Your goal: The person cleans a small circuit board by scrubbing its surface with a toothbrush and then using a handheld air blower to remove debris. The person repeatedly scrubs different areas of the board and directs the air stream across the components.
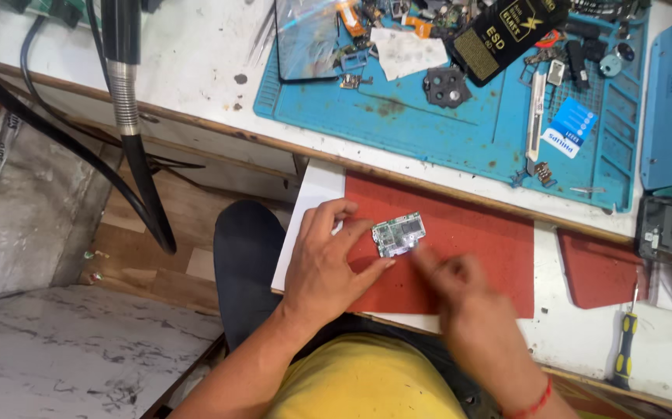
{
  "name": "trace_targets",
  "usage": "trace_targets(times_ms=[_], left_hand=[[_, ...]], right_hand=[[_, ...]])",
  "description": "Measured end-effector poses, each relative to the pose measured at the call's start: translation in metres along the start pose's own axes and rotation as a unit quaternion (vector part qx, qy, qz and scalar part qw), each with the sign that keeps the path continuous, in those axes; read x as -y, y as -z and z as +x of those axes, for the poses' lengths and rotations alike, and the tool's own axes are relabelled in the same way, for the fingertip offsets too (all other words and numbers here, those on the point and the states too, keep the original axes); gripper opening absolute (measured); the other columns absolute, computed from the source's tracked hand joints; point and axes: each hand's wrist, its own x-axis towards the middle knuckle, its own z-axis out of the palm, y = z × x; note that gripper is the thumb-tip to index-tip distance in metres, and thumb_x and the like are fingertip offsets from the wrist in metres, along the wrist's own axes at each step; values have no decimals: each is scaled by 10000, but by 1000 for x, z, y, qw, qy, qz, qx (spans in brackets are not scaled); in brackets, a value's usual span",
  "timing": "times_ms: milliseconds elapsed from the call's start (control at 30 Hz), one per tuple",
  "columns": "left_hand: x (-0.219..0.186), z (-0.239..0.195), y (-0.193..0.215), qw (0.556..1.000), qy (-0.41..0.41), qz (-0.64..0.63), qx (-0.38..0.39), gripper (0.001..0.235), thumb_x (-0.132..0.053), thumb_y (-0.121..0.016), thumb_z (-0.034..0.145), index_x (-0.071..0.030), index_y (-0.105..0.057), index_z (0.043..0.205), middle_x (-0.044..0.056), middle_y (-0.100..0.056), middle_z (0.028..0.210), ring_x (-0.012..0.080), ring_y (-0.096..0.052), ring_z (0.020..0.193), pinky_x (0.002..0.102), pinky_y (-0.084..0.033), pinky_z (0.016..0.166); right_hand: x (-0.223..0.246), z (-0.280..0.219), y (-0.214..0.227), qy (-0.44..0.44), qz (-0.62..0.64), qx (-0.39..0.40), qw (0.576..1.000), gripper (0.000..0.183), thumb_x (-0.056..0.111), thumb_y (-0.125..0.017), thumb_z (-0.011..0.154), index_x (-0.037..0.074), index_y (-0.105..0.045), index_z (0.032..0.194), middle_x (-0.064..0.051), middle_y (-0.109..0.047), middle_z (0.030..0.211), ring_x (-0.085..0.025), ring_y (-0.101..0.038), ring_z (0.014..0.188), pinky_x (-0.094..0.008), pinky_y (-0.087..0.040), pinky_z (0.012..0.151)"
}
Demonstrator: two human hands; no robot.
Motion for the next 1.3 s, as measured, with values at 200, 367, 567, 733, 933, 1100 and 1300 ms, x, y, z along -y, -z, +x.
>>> trace_targets(times_ms=[200, 367, 567, 733, 933, 1100, 1300], left_hand=[[-2, -3, 2, 999, -30, 38, 12, 471, -273, -896, 717, -13, -765, 1088, 140, -603, 1211, 331, -542, 1138, 426, -490, 964], [-5, -3, 2, 999, -24, 34, 7, 460, -265, -888, 715, -8, -772, 1078, 131, -604, 1205, 325, -545, 1141, 414, -499, 956], [-6, -3, 3, 999, -23, 41, 5, 465, -259, -886, 724, -9, -762, 1095, 130, -613, 1201, 325, -546, 1126, 419, -499, 946], [-8, -3, 2, 999, -13, 44, 16, 458, -261, -890, 712, -6, -755, 1067, 139, -613, 1184, 333, -542, 1089, 435, -491, 929], [-4, -4, 1, 999, -19, 29, 11, 465, -239, -903, 687, -9, -749, 1060, 137, -605, 1199, 331, -546, 1140, 427, -496, 969], [0, -3, -2, 1000, -3, 10, 15, 487, -240, -921, 686, -17, -743, 1081, 143, -589, 1213, 324, -546, 1145, 409, -510, 944], [-3, -2, 0, 1000, 15, -20, 10, 551, -214, -932, 659, -23, -708, 1125, 144, -566, 1238, 316, -560, 1104, 409, -516, 943]], right_hand=[[-5, -4, -9, 50, -55, 26, 997, 669, -20, -567, 771, 224, -613, 1392, -128, -635, 1018, -337, -685, 644, -445, -570, 540], [-4, 3, -8, 7, -57, 30, 998, 671, -29, -567, 792, 221, -606, 1413, -119, -634, 1030, -351, -677, 653, -470, -554, 538], [-1, 6, -6, 7, -47, 14, 999, 658, -22, -567, 810, 219, -604, 1420, -116, -635, 1007, -344, -673, 654, -475, -552, 555], [-2, 4, 2, -15, -42, -11, 999, 623, -20, -557, 825, 215, -614, 1400, -117, -644, 1016, -353, -673, 651, -476, -547, 551], [12, -4, 6, -23, -73, 94, 993, 771, -26, -551, 767, 248, -561, 1487, -123, -610, 1066, -359, -675, 639, -467, -565, 539], [15, -4, 12, -61, -73, 113, 989, 791, -13, -556, 777, 265, -518, 1517, -100, -605, 1103, -344, -690, 652, -477, -568, 565], [18, 7, -4, -3, -74, 104, 992, 837, -52, -541, 733, 235, -523, 1519, -139, -602, 1147, -373, -691, 676, -483, -572, 566]])
